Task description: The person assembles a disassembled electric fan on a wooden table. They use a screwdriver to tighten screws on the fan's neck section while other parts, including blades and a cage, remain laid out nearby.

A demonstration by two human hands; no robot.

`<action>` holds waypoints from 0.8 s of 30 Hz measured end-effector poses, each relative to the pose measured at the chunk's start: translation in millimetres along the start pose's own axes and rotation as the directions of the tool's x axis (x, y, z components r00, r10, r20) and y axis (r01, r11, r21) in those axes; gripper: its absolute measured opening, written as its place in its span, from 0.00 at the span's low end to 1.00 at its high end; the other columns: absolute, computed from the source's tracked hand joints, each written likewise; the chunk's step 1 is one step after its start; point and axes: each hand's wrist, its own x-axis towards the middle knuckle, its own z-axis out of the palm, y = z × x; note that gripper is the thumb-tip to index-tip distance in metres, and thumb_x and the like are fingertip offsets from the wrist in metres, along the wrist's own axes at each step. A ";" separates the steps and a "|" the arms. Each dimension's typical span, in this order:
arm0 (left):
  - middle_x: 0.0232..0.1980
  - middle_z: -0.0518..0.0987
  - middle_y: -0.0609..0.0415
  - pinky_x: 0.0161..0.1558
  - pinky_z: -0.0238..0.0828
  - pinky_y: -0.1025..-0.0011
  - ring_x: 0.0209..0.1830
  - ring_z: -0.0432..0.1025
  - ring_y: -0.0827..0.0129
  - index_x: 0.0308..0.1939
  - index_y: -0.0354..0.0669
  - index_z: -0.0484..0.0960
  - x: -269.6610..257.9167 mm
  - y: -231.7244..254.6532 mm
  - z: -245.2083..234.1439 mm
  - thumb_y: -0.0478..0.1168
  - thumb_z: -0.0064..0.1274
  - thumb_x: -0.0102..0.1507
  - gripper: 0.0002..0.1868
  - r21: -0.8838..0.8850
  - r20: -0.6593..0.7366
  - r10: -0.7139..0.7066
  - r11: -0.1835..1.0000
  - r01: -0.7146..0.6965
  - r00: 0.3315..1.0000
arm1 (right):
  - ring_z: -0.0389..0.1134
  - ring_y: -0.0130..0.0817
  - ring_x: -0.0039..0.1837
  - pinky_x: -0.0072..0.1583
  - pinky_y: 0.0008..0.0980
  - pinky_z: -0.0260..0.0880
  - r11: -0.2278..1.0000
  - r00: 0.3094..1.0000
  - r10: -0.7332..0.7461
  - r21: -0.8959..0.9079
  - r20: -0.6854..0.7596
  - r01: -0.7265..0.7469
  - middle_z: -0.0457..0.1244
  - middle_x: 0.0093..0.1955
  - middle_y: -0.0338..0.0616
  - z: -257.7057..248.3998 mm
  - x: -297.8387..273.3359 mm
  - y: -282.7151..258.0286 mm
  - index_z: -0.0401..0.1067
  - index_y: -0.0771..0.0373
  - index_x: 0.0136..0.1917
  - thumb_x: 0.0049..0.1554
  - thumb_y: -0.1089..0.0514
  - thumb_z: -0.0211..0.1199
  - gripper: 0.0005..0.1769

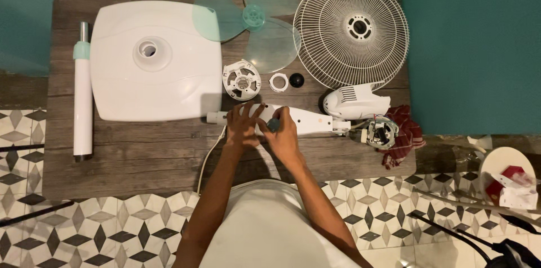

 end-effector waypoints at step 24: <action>0.74 0.62 0.52 0.67 0.55 0.46 0.72 0.55 0.47 0.74 0.66 0.65 -5.6 -0.4 1.6 0.42 0.68 0.45 0.53 -0.061 -0.141 0.053 0.996 -0.062 0.989 | 0.64 0.43 0.44 0.49 0.39 0.67 0.974 0.988 -0.114 0.205 0.104 0.091 0.61 0.45 0.50 -2.8 -8.1 -4.2 0.67 0.66 0.48 0.50 0.65 0.68 0.14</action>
